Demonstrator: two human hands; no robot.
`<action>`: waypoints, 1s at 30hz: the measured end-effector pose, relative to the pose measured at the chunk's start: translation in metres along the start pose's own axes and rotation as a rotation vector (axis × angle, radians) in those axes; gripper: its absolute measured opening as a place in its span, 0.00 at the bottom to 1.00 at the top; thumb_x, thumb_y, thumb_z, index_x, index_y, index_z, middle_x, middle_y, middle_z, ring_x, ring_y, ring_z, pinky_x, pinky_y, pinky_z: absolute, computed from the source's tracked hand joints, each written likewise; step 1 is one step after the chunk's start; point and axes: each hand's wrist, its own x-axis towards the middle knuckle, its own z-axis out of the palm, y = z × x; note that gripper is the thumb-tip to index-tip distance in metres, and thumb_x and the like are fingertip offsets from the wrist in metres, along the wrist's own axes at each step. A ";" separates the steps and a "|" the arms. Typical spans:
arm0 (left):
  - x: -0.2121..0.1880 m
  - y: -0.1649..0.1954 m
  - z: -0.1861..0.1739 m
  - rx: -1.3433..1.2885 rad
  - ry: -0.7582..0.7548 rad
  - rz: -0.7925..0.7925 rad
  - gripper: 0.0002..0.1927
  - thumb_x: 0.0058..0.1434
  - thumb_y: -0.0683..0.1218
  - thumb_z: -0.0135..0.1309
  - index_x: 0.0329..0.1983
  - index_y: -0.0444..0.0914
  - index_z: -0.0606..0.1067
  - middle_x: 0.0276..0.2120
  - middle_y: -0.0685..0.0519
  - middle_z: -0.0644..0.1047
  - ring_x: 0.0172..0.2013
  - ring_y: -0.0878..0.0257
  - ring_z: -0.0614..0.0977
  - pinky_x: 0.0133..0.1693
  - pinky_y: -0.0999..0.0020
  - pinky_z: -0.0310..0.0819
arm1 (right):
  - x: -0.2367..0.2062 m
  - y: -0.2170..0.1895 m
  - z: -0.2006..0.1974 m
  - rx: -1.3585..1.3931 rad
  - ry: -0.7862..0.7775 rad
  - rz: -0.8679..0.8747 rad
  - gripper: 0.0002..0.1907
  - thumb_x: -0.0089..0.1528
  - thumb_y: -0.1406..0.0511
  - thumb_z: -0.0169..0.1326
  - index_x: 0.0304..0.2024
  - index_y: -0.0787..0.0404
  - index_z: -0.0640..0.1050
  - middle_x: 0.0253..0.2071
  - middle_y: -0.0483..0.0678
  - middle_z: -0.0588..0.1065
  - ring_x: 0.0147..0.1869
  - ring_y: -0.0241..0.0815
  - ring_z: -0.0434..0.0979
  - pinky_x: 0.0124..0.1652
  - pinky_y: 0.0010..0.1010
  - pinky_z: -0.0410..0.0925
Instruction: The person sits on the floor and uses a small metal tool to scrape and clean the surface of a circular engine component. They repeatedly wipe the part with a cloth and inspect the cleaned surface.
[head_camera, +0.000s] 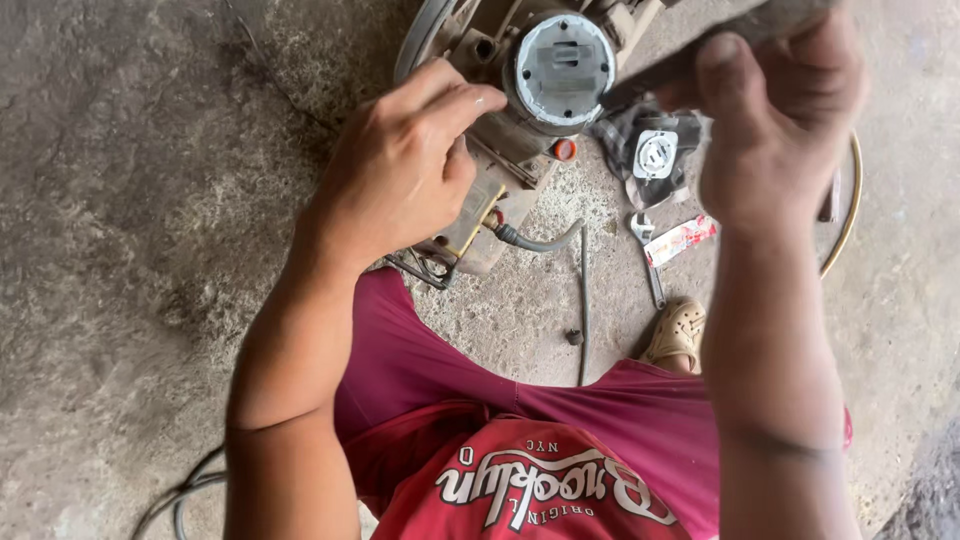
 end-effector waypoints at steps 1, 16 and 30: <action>-0.004 0.000 0.001 -0.013 0.003 -0.014 0.17 0.59 0.29 0.53 0.51 0.32 0.79 0.41 0.46 0.78 0.34 0.60 0.82 0.36 0.67 0.81 | 0.004 0.006 0.009 -0.046 -0.014 -0.028 0.03 0.82 0.71 0.53 0.53 0.64 0.72 0.43 0.52 0.79 0.39 0.38 0.82 0.41 0.27 0.77; -0.035 0.028 0.000 -0.278 -0.125 -0.165 0.17 0.57 0.32 0.54 0.49 0.35 0.80 0.41 0.48 0.80 0.34 0.56 0.85 0.37 0.63 0.81 | 0.023 0.027 0.035 -0.243 -0.101 -0.086 0.07 0.82 0.68 0.51 0.57 0.67 0.71 0.44 0.52 0.79 0.42 0.40 0.85 0.42 0.29 0.81; -0.036 0.028 -0.003 -0.254 -0.100 -0.147 0.16 0.59 0.31 0.53 0.49 0.33 0.79 0.41 0.47 0.80 0.37 0.54 0.85 0.40 0.62 0.82 | 0.029 0.030 0.036 -0.321 -0.117 -0.175 0.07 0.83 0.67 0.52 0.54 0.66 0.72 0.42 0.54 0.79 0.41 0.40 0.85 0.39 0.28 0.81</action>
